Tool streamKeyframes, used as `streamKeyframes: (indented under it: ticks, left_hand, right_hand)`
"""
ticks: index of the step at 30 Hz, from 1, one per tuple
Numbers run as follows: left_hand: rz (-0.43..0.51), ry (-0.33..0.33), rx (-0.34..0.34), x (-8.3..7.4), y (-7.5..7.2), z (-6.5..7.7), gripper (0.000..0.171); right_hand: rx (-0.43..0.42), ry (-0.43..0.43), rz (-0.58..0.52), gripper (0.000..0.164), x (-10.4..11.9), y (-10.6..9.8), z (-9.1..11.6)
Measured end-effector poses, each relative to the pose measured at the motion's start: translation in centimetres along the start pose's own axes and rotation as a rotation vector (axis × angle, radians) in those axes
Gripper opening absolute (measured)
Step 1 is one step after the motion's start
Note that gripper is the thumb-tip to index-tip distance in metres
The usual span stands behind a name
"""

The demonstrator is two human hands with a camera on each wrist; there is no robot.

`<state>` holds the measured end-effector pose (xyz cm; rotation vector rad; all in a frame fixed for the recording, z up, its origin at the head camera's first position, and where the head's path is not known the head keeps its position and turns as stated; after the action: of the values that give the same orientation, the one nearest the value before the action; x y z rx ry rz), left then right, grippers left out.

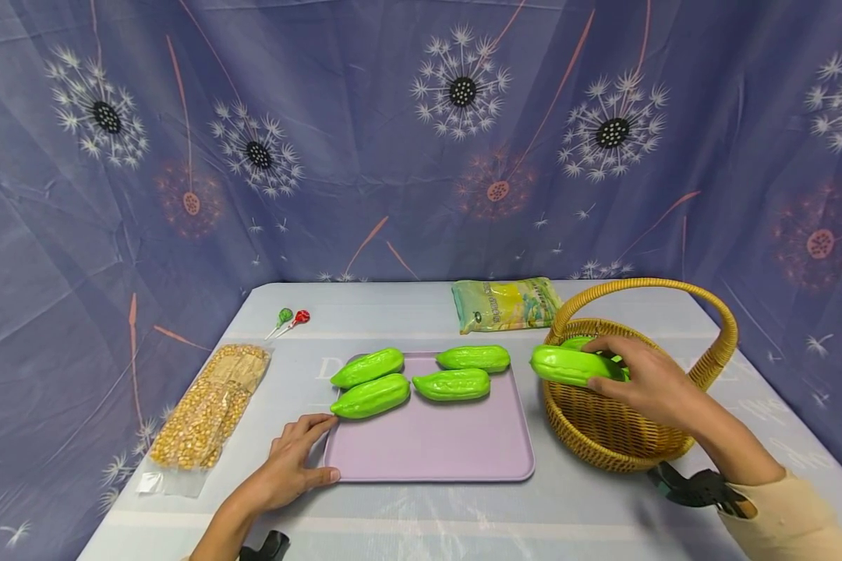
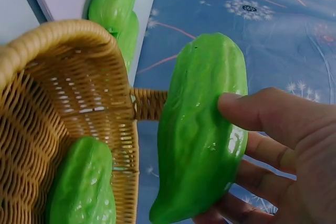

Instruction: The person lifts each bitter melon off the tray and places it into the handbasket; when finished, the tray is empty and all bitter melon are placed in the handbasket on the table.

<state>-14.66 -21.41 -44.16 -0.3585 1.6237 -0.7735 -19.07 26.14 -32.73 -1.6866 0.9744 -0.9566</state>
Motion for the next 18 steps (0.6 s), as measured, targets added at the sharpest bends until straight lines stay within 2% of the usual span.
streamKeyframes:
  ticks: [18]
  left_hand:
    - [0.005,0.008,-0.008,0.0,-0.1,0.0,0.074]
  right_hand:
    - [0.103,-0.004,0.073,0.042,-2.1,-0.1,0.2]
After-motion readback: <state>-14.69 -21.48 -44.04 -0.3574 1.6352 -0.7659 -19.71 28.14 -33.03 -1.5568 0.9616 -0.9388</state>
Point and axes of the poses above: each hand's wrist, its own z-axis away from the middle knuckle, its own y-axis out of the palm, x = y × z, the point moved 3 cm from there along -z, towards the middle knuckle, and after that the axes turned 11 degrees about z, right-handed, at the moved point
